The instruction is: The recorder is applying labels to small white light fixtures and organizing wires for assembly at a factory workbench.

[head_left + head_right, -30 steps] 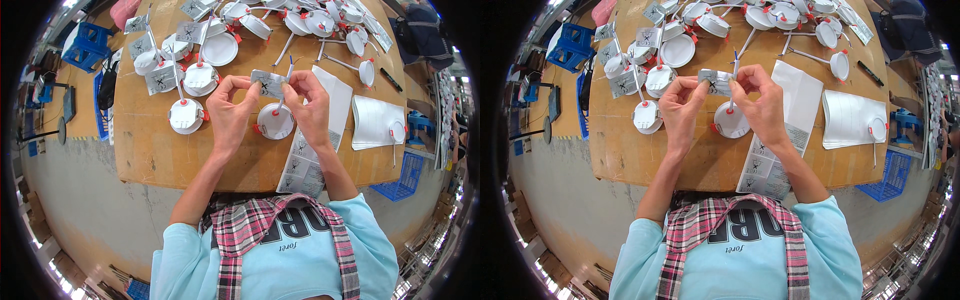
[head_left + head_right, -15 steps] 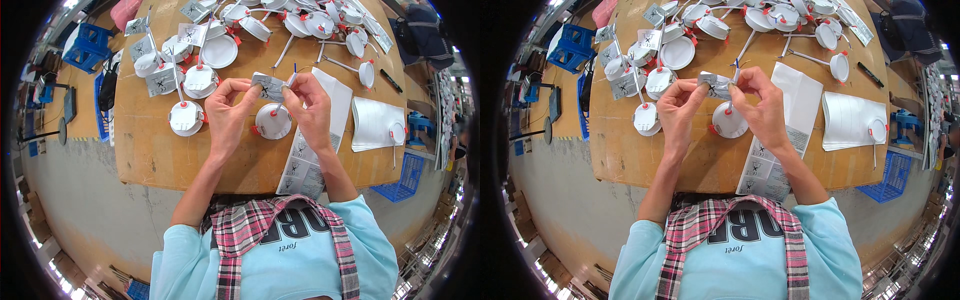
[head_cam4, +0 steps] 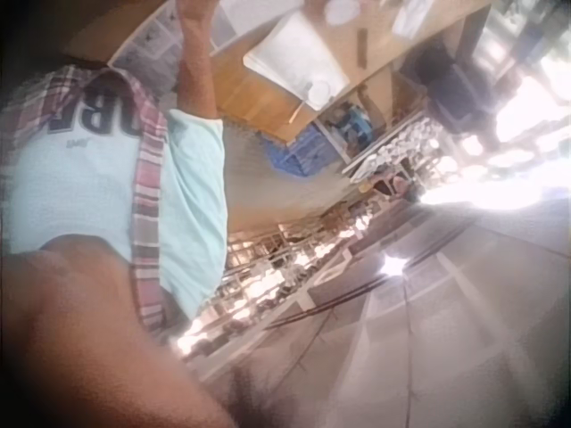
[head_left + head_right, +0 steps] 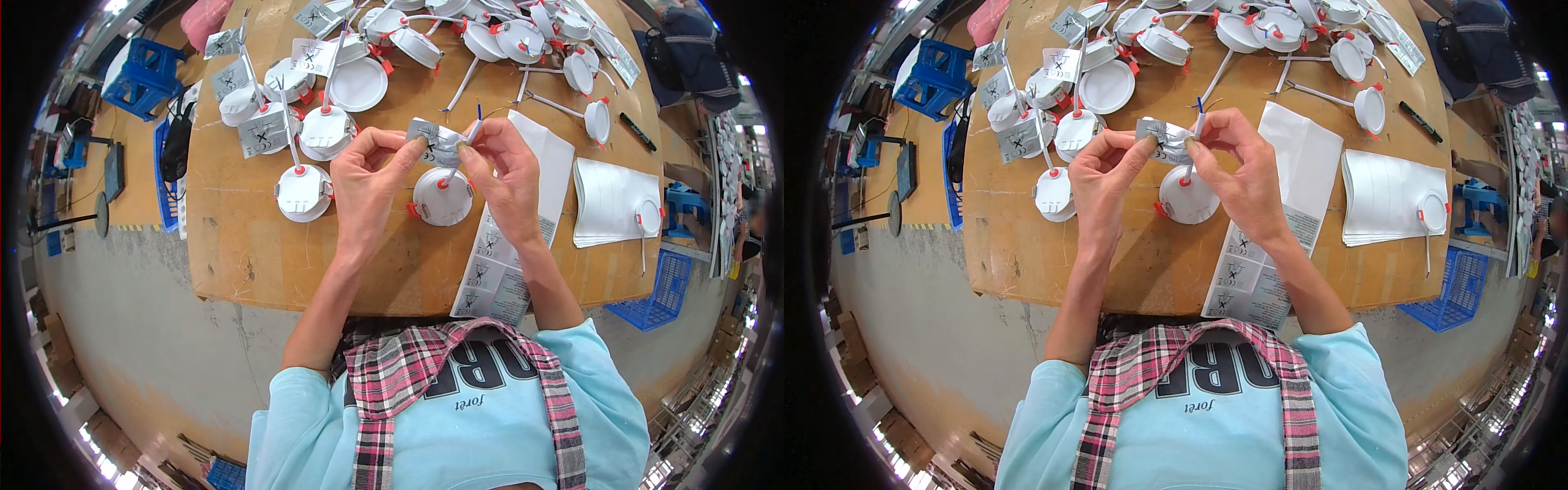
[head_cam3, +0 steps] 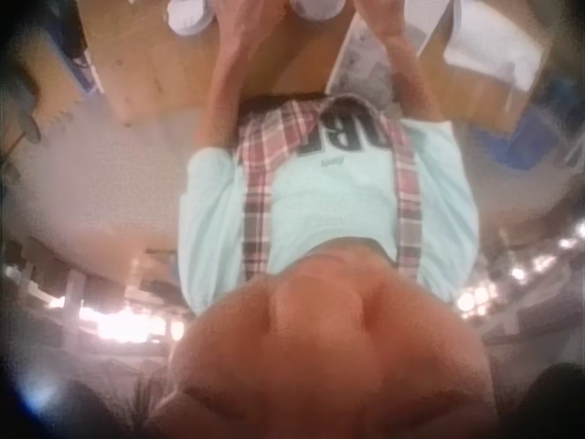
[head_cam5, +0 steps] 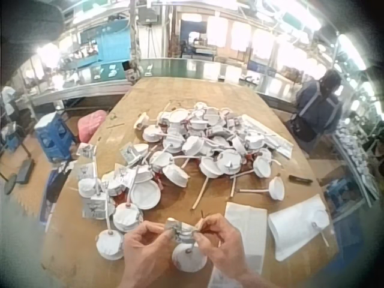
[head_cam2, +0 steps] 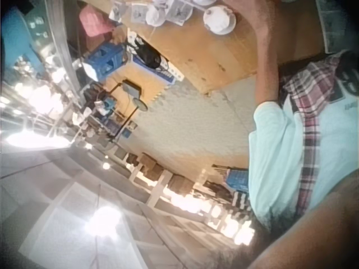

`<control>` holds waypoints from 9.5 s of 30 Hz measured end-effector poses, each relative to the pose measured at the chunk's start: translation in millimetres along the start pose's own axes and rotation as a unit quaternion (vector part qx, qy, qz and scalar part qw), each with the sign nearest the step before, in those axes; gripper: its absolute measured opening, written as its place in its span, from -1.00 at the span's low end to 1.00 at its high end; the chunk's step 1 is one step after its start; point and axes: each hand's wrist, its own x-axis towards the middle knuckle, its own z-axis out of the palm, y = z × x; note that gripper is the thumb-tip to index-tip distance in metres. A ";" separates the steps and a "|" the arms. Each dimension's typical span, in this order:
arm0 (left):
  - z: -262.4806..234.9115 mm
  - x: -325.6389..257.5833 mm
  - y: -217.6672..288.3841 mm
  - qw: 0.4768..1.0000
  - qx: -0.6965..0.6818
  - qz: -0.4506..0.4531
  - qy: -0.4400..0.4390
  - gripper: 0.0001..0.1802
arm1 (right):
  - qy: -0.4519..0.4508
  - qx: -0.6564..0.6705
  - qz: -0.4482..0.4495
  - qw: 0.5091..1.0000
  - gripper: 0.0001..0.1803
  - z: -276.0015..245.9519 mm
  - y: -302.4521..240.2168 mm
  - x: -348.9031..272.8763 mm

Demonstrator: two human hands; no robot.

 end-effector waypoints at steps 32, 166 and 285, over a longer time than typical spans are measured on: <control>3.7 -1.8 23.8 0.991 0.072 0.114 -0.024 -0.58 | 0.029 0.001 0.014 0.999 -0.85 -11.8 -5.0 2.9; -46.7 -2.9 0.4 0.845 0.349 0.402 0.050 -0.41 | -0.129 -0.178 -0.402 0.889 -0.74 15.8 -15.8 -14.4; 58.7 -15.1 -36.5 0.962 0.169 -0.087 -0.195 -0.51 | -0.128 -0.444 -0.084 0.883 -0.76 -67.0 -1.7 -20.3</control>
